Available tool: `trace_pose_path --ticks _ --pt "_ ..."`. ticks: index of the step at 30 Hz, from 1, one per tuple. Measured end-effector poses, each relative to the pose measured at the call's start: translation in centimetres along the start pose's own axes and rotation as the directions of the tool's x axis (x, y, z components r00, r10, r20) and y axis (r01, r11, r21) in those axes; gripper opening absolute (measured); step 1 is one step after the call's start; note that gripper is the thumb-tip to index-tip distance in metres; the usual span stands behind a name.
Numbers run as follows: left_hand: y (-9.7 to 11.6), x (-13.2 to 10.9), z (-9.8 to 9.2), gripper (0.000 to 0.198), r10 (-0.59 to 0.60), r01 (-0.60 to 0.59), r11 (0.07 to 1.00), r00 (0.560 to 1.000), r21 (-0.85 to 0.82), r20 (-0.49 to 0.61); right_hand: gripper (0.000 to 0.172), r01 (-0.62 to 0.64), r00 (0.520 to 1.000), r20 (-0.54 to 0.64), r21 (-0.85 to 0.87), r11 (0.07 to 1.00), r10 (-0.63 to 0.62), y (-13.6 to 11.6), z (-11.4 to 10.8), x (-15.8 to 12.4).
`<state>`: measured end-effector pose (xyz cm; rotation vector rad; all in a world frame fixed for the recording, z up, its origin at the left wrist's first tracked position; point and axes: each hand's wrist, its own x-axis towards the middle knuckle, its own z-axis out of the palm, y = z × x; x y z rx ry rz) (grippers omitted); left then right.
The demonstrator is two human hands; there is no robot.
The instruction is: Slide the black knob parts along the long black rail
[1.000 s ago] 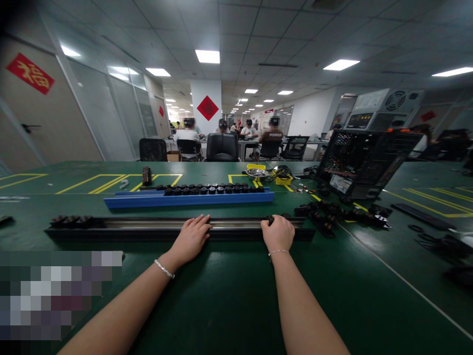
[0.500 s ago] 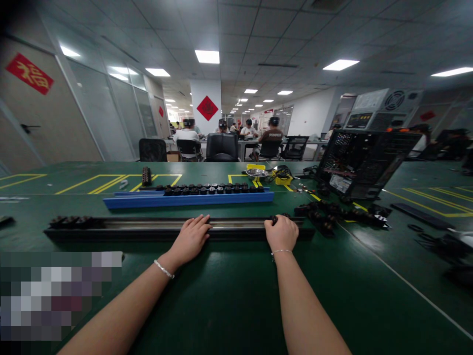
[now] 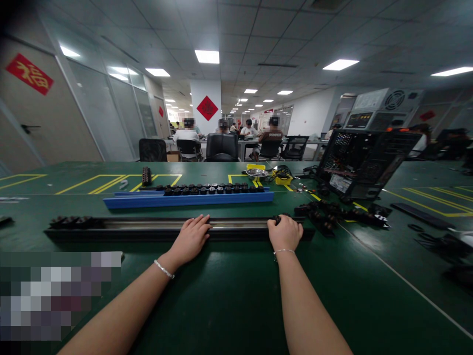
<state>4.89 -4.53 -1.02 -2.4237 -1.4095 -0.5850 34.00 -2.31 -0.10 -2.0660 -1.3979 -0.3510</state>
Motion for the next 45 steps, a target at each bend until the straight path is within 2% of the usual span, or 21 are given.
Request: trace_pose_path --ticks 25,45 --pt "-0.1 0.0 0.2 0.026 0.008 -0.007 1.000 1.000 0.003 -0.010 0.036 -0.097 0.994 -0.053 -0.020 0.995 0.096 2.4 0.4 1.0" --pt "0.0 0.1 -0.1 0.026 -0.004 0.004 1.000 1.000 -0.009 -0.003 0.040 -0.219 0.971 -0.096 -0.002 0.976 0.217 3.6 0.3 1.5"
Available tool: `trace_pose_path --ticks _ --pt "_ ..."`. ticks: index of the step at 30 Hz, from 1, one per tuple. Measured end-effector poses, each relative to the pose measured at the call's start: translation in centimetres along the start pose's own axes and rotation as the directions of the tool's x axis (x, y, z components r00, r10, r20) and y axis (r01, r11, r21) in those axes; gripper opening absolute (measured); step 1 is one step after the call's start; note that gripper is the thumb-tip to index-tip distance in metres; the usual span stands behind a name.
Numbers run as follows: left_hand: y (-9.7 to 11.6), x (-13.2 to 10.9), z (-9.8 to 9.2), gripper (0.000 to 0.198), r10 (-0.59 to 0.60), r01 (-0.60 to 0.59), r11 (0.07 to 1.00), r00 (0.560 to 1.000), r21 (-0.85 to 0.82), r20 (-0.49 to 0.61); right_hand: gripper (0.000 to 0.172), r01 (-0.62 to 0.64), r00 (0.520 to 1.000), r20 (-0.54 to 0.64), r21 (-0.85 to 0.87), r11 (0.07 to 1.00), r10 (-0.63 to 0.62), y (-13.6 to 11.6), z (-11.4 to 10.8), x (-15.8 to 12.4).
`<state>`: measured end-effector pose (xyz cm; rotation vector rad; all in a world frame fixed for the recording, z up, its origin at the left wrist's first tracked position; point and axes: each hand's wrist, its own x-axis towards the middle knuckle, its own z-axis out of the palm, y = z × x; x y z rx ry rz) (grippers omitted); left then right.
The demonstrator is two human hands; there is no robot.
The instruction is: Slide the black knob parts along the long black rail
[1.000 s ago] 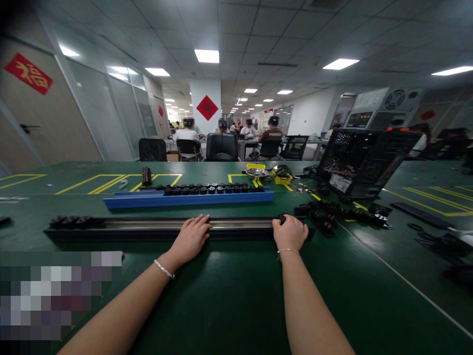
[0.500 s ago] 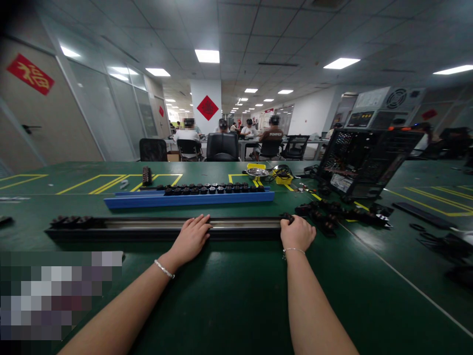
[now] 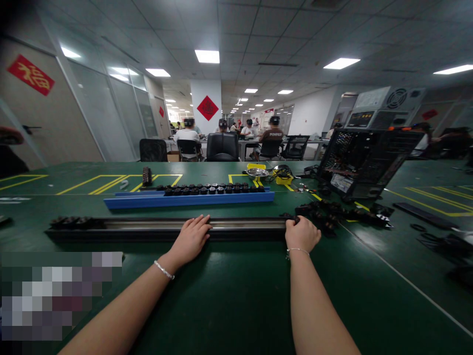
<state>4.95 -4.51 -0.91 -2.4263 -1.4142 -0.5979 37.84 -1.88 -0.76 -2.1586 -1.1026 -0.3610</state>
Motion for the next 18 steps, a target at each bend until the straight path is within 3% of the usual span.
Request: trace_pose_path --ticks 18 --pt "-0.01 -0.06 0.15 0.027 0.000 0.000 1.000 1.000 -0.007 -0.004 0.040 -0.005 1.000 -0.030 0.039 0.999 0.006 0.77 0.17 0.59"
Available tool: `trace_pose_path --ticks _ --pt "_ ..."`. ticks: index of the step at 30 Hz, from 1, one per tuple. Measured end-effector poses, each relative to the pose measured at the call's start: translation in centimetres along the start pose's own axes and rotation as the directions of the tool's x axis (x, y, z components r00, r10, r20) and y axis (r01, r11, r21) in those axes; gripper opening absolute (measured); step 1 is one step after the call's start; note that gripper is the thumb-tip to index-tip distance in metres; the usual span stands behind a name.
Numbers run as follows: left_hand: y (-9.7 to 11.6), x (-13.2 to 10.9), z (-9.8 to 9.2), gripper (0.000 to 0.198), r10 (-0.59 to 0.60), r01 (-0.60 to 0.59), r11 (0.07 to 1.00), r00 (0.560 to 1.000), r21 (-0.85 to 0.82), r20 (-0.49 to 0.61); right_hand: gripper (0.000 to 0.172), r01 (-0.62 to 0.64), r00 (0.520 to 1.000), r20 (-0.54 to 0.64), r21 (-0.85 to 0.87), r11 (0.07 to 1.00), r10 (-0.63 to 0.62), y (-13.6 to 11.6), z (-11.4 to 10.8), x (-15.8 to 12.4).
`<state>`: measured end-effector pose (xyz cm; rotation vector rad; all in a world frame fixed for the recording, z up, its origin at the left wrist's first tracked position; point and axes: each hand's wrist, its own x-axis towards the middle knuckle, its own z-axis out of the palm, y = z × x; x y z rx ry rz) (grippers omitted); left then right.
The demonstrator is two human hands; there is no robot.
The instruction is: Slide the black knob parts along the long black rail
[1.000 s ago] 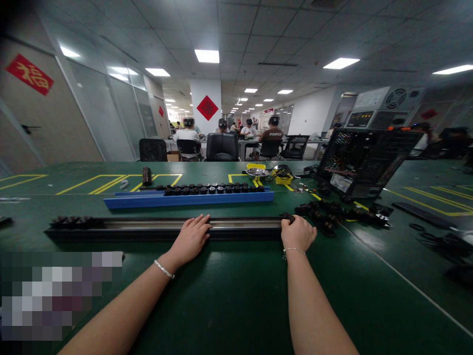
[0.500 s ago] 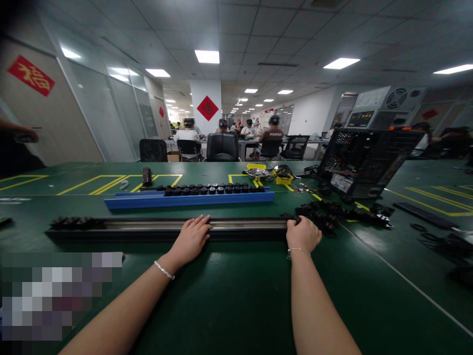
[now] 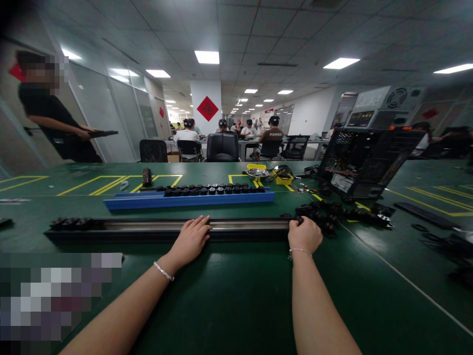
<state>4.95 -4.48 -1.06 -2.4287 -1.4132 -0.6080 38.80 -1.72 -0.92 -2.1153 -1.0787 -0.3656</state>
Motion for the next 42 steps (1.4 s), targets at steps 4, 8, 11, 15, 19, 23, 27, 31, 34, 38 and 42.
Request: trace_pose_path --ticks 4,8,11,15,19,23,27,31,34,38,42 --pt "0.0 0.0 0.0 0.024 -0.002 0.002 1.000 1.000 -0.009 -0.001 0.039 -0.003 1.000 -0.011 -0.003 1.000 0.003 0.2 0.0 0.1" --pt "0.0 0.0 0.0 0.019 -0.014 0.014 1.000 1.000 -0.015 -0.004 0.039 -0.002 1.000 -0.026 0.025 1.000 0.003 0.3 0.0 0.2" --pt "0.0 0.1 0.0 0.017 -0.012 0.012 1.000 1.000 -0.017 -0.001 0.038 -0.001 0.999 -0.034 0.030 1.000 0.002 0.4 0.0 0.2" --pt "-0.1 0.1 0.1 0.017 -0.008 0.008 1.000 1.000 -0.020 -0.005 0.038 0.009 0.999 -0.051 0.037 0.999 -0.007 0.6 0.1 0.3" --pt "-0.1 0.0 0.1 0.017 -0.014 0.014 0.999 1.000 -0.030 -0.007 0.038 -0.008 0.998 -0.060 0.061 0.998 0.012 0.7 0.1 0.3" --pt "0.0 0.0 0.0 0.018 -0.012 0.012 0.999 1.000 -0.031 -0.004 0.040 -0.050 0.998 -0.045 0.057 0.997 0.052 0.7 -0.1 0.3" --pt "-0.1 0.0 0.1 0.018 -0.006 0.006 1.000 1.000 -0.022 -0.008 0.042 -0.102 0.994 -0.018 0.072 0.992 0.103 0.7 -0.2 0.4" --pt "-0.2 0.0 0.4 0.018 -0.006 0.006 1.000 1.000 -0.023 -0.015 0.041 -0.125 0.992 -0.017 0.103 0.987 0.128 0.9 0.0 0.4" --pt "-0.3 0.0 0.5 0.018 -0.007 0.007 1.000 1.000 -0.025 -0.016 0.041 -0.124 0.991 -0.030 0.119 0.985 0.129 1.1 0.2 0.5" --pt "-0.3 0.0 0.4 0.018 -0.003 0.003 1.000 1.000 -0.029 -0.020 0.040 -0.134 0.989 -0.038 0.135 0.982 0.140 1.4 0.3 0.7" --pt "-0.2 0.0 0.3 0.018 -0.005 0.004 1.000 1.000 -0.026 -0.014 0.040 -0.151 0.987 -0.026 0.133 0.980 0.156 1.4 0.1 0.8"
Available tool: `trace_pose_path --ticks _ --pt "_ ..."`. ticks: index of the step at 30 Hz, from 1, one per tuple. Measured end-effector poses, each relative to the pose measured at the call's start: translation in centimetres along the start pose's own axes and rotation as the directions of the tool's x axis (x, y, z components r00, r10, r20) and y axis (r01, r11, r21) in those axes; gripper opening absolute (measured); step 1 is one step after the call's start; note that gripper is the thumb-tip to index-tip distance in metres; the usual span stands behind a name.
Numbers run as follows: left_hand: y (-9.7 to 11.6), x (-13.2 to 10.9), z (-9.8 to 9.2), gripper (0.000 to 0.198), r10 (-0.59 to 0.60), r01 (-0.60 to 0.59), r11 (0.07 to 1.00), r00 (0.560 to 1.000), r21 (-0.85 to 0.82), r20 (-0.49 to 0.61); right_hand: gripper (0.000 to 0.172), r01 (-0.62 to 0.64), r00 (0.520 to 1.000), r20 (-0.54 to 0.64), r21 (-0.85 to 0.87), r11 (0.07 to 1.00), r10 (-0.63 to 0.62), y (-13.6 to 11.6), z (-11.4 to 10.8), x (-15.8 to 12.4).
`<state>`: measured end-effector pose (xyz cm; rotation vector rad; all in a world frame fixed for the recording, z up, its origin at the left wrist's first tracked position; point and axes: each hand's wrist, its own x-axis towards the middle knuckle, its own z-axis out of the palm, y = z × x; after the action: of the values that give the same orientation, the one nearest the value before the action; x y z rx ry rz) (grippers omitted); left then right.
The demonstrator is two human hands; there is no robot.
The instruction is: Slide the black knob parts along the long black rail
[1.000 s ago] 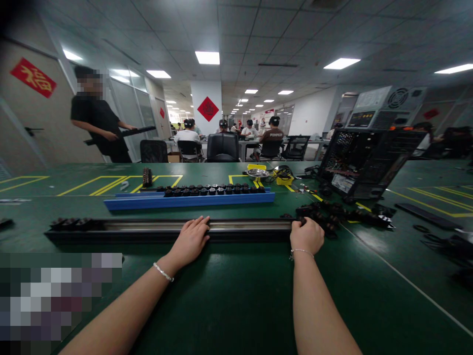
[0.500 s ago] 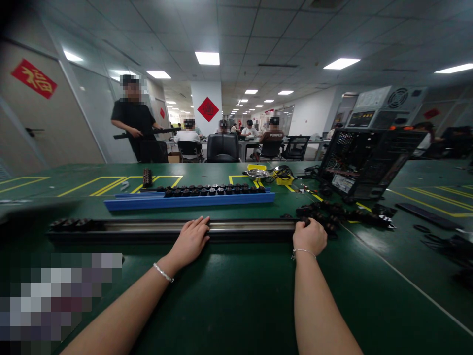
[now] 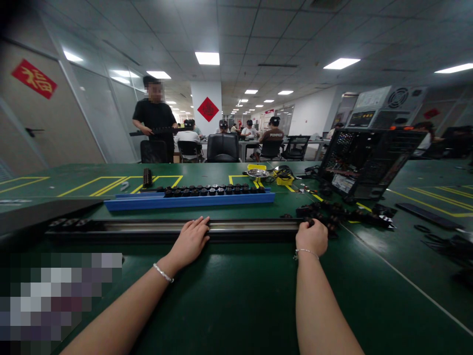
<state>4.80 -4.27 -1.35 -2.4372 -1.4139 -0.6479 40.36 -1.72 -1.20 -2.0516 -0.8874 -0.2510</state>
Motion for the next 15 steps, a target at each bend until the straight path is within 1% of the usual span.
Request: trace_pose_path --ticks 7,15 --pt "0.0 0.0 0.0 0.017 0.001 -0.001 1.000 1.000 0.012 0.008 0.040 -0.015 1.000 0.003 -0.010 1.000 0.015 0.1 -0.2 0.4" --pt "0.0 0.1 0.0 0.017 0.002 -0.003 1.000 1.000 0.017 0.007 0.038 0.042 0.998 -0.054 0.040 0.998 -0.039 1.2 0.6 1.1"
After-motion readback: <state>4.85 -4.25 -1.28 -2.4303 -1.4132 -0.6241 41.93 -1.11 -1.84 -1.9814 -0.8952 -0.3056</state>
